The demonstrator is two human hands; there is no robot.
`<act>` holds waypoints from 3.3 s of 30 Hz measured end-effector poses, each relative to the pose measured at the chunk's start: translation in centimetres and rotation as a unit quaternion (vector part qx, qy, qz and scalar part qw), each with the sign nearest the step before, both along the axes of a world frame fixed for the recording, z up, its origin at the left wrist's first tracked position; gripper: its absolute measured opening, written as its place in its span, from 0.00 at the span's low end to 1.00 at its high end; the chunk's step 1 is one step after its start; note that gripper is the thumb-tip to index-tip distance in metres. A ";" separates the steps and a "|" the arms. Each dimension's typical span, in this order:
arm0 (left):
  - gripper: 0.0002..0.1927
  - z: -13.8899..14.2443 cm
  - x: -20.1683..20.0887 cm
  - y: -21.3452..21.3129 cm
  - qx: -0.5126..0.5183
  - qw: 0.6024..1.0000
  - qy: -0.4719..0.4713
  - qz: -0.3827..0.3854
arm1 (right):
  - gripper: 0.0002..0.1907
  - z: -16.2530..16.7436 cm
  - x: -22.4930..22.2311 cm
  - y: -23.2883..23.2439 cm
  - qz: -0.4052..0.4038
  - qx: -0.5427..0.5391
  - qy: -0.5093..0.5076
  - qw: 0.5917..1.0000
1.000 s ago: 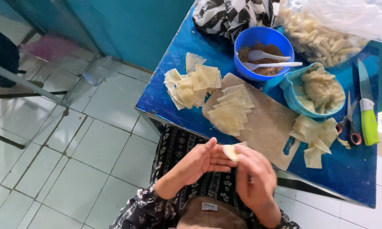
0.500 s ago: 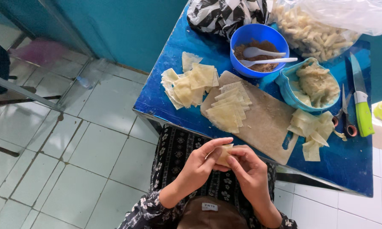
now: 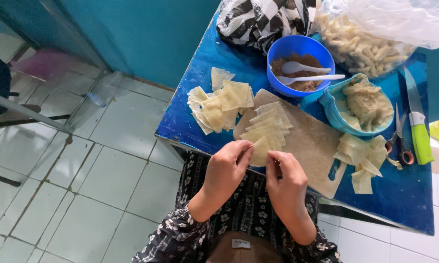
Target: The person sits at a small blue table and uses a spoon to place brown filling from a bowl onto square dough wrappers on a cutting board, then folds the wrappers over the filling by hand into closed parcels, repeating the cycle and stacking finished parcels on the board.
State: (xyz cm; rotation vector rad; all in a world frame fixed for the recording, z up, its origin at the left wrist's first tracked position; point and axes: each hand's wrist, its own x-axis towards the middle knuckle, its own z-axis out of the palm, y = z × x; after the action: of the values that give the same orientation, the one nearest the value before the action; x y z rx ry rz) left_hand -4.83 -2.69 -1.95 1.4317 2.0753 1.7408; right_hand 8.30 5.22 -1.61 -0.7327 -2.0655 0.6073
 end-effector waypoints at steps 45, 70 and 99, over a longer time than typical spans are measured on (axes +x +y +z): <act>0.15 -1.3 -2.2 0.5 -0.021 0.989 0.097 0.106 | 0.14 5.7 10.0 19.4 0.025 0.167 -0.413 0.895; 0.16 -1.6 -2.3 0.4 -0.016 0.990 0.096 0.100 | 0.18 8.5 10.4 20.9 0.006 0.029 -0.111 0.993; 0.14 3.3 5.1 16.4 -0.125 0.938 -0.148 -0.287 | 0.10 3.4 12.5 21.9 0.160 -0.409 0.062 0.896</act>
State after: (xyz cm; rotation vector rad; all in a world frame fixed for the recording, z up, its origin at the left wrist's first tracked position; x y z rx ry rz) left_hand 0.23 13.71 1.34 1.4024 1.4603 1.3060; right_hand 20.80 27.15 1.76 -0.7738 -1.7804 1.7243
